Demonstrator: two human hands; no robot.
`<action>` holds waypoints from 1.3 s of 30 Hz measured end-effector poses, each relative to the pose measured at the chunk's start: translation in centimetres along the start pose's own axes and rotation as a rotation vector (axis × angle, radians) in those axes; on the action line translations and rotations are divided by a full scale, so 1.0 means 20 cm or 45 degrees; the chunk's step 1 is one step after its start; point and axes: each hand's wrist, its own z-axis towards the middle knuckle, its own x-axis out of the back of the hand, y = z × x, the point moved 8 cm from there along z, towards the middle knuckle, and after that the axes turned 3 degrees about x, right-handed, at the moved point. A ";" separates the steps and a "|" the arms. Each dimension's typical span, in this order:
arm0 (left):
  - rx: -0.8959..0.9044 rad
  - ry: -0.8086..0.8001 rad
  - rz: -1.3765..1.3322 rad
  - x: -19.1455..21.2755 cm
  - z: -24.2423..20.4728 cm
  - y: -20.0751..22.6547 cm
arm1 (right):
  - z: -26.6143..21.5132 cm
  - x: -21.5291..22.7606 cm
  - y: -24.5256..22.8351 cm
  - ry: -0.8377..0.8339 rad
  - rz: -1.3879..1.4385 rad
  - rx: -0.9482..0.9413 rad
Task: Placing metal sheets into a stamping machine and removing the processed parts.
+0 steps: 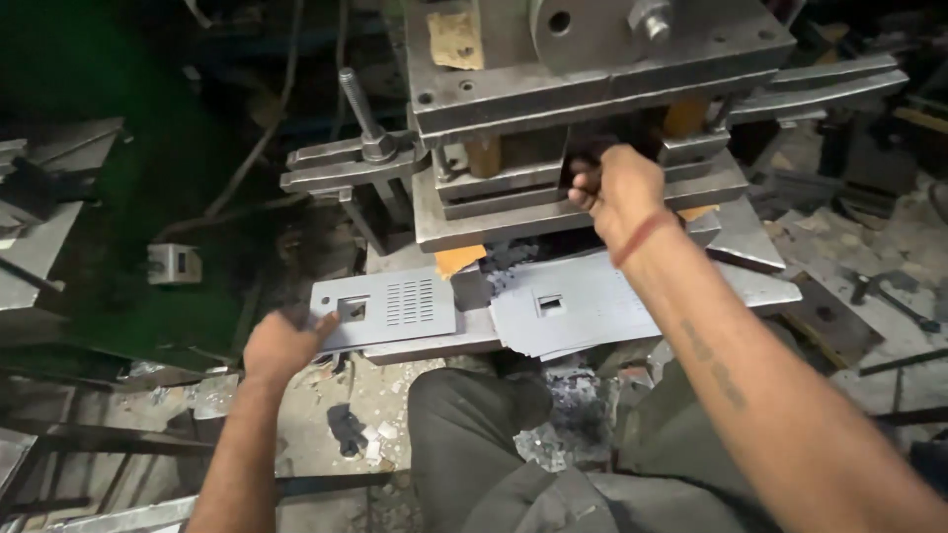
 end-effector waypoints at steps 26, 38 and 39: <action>-0.144 0.087 -0.077 0.02 -0.11 0.04 | -0.66 0.60 0.71 -0.406 -0.523 -0.517; -0.347 0.467 -1.014 -0.02 -0.93 0.19 | -0.54 0.41 0.76 -0.123 0.038 -0.479; -0.178 0.275 -1.115 -0.16 -0.95 0.18 | -0.58 0.41 0.74 -0.087 0.068 -0.461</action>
